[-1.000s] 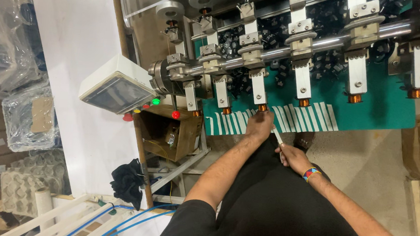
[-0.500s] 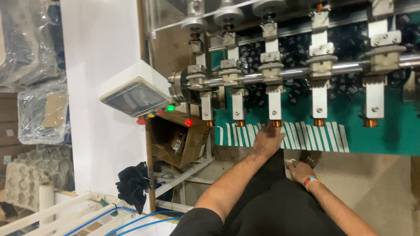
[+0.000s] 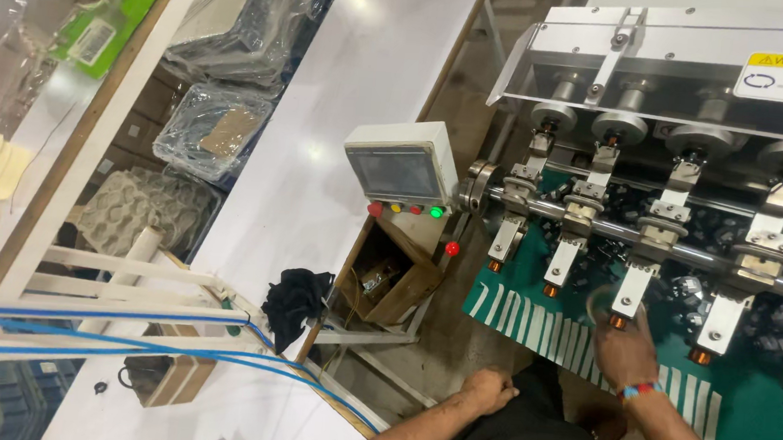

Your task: The person stands at a coil winding machine, inspects small copper-wound bobbins by hand, and places them one at a time onto the machine's green work plate. They wipe the plate with a black cloth, adjust a component on the machine, and thread a fine wire into the machine's upper section.

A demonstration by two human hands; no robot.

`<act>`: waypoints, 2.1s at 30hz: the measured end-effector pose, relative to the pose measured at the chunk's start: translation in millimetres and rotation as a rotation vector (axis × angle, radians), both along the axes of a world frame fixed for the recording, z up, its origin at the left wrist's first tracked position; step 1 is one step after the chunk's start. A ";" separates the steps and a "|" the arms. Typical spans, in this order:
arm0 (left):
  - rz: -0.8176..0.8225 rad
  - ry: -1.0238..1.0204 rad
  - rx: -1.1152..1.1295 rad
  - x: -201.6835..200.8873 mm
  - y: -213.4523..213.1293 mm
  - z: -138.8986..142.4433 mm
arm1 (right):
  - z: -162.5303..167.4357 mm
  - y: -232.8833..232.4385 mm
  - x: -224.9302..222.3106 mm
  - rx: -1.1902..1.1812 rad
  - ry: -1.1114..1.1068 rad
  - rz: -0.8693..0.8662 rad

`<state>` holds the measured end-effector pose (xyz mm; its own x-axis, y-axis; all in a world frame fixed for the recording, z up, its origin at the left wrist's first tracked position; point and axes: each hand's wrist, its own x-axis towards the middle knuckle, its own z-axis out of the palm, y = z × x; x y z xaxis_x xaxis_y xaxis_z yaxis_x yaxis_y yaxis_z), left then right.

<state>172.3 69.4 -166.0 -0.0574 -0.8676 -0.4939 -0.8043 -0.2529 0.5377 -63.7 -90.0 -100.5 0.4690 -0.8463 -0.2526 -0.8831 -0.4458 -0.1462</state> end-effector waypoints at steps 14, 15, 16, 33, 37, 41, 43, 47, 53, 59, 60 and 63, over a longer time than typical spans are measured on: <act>0.261 0.391 0.533 12.4 7.9 -2.7 | -42.2 117.4 -108.6 0.101 -0.383 -0.193; 0.263 0.418 0.472 7.7 6.9 -4.4 | -47.2 140.2 -130.5 0.220 -0.397 -0.317; 0.271 0.448 0.404 1.2 6.0 -5.6 | -49.9 159.7 -150.7 0.332 -0.414 -0.435; 0.291 0.230 0.084 -28.7 16.7 2.7 | -9.9 -25.2 -220.0 -0.305 -0.333 -0.911; 0.315 0.280 0.025 -15.0 26.8 4.0 | -8.6 -59.7 -218.9 -0.202 -0.337 -1.010; 0.291 0.121 0.055 -4.3 14.0 -5.6 | -14.6 -80.5 -222.4 -0.241 -0.200 -1.003; 0.266 0.109 0.099 1.6 -2.9 -12.2 | -21.4 -82.4 -222.6 -0.467 -0.179 -0.930; -0.029 0.008 0.212 11.6 -54.0 -14.9 | -32.3 -50.5 -208.7 -0.407 -0.375 -0.995; -0.572 0.264 0.484 -15.2 -152.4 45.9 | -8.6 70.2 -177.3 0.269 -0.605 -0.929; -0.783 0.763 0.353 -102.6 -232.4 184.1 | 86.5 102.9 -249.4 0.860 -0.912 -0.741; -0.712 0.840 0.328 -122.7 -238.5 204.1 | 102.0 94.9 -274.1 0.812 -1.049 -0.684; -0.568 0.817 0.127 -180.6 -255.3 248.9 | 145.2 55.1 -352.7 0.393 -1.180 -0.474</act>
